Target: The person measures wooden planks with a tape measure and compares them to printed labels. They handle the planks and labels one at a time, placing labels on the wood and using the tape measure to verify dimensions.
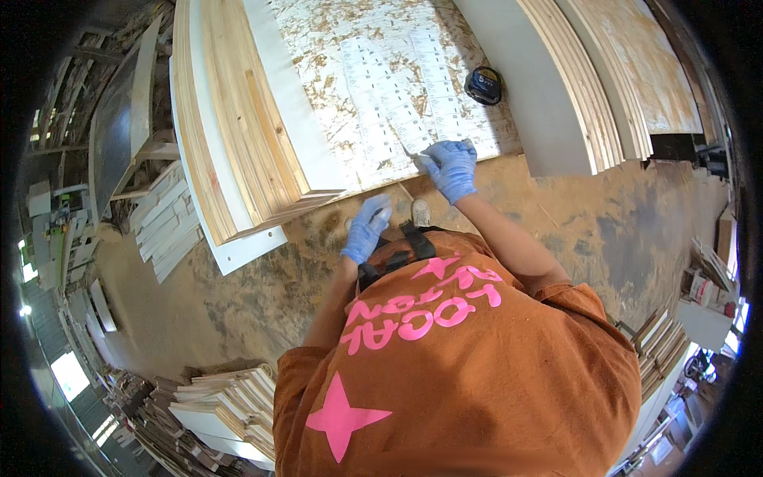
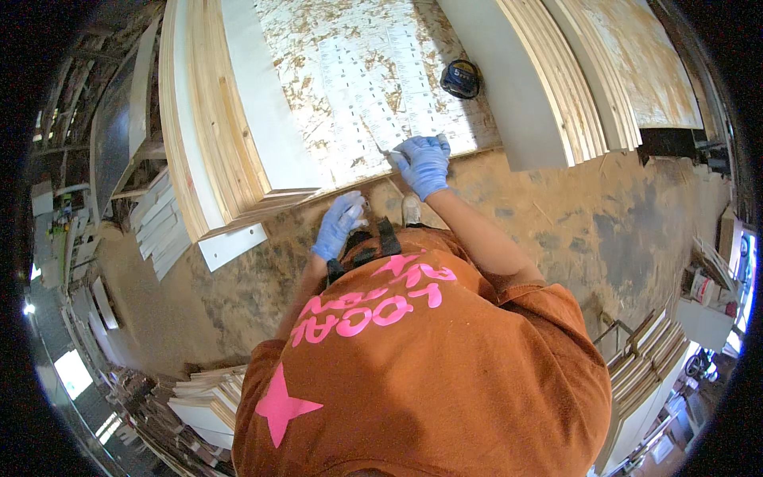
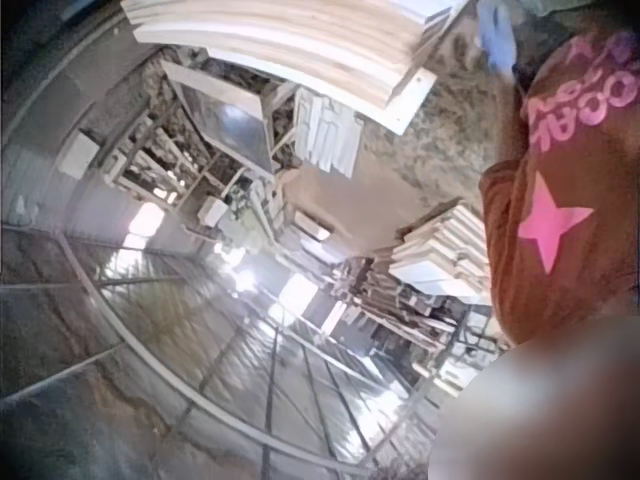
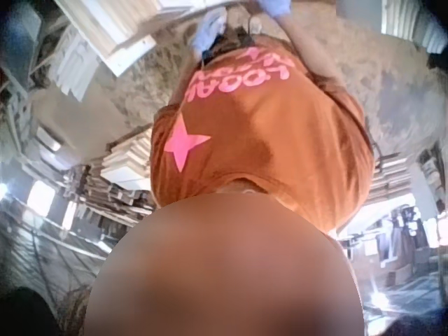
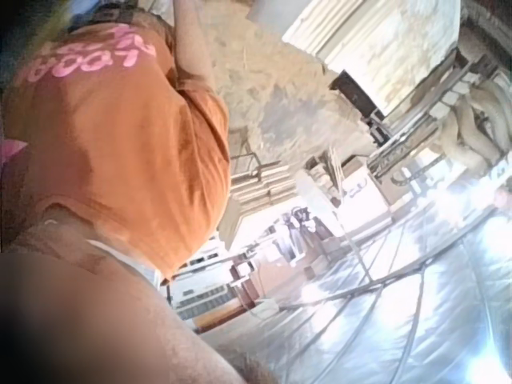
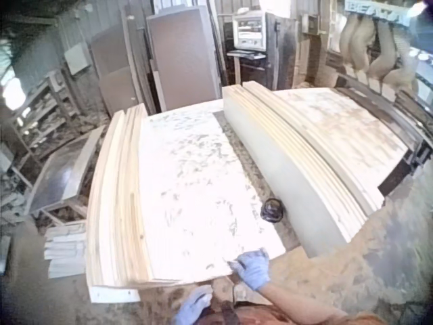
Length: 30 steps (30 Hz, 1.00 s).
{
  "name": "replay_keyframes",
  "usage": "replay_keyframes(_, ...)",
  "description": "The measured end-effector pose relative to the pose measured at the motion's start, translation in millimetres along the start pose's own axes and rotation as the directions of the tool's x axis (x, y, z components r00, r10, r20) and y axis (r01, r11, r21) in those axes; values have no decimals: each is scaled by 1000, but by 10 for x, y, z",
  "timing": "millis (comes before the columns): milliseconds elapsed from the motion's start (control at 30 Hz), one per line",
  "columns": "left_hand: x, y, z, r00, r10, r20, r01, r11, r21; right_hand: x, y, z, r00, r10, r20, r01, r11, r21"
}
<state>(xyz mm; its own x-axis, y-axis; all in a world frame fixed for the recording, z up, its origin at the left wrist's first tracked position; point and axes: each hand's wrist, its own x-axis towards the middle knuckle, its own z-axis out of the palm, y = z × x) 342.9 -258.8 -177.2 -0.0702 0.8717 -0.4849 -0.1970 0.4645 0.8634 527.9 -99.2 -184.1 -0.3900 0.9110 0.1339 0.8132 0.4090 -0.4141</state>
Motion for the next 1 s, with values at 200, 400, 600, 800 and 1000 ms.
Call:
replay_keyframes(200,395,364,356,980,-34,198,116,899,-422,-66,-211,-412,993,88,-83,-53,932,359)
replay_keyframes(400,697,520,713,999,17,28,-3,902,-432,-414,-350,-555,959,-219,-178,265,915,305)
replay_keyframes(600,708,260,604,983,-178,-51,124,835,-537,-540,-189,-535,992,-127,10,101,835,541)
replay_keyframes(800,624,269,565,967,-250,-38,205,862,-463,-509,-32,-259,836,408,367,-463,164,871)
replay_keyframes(1000,615,362,577,958,-271,-98,220,908,-357,-283,-77,-160,404,397,825,-780,-322,537)
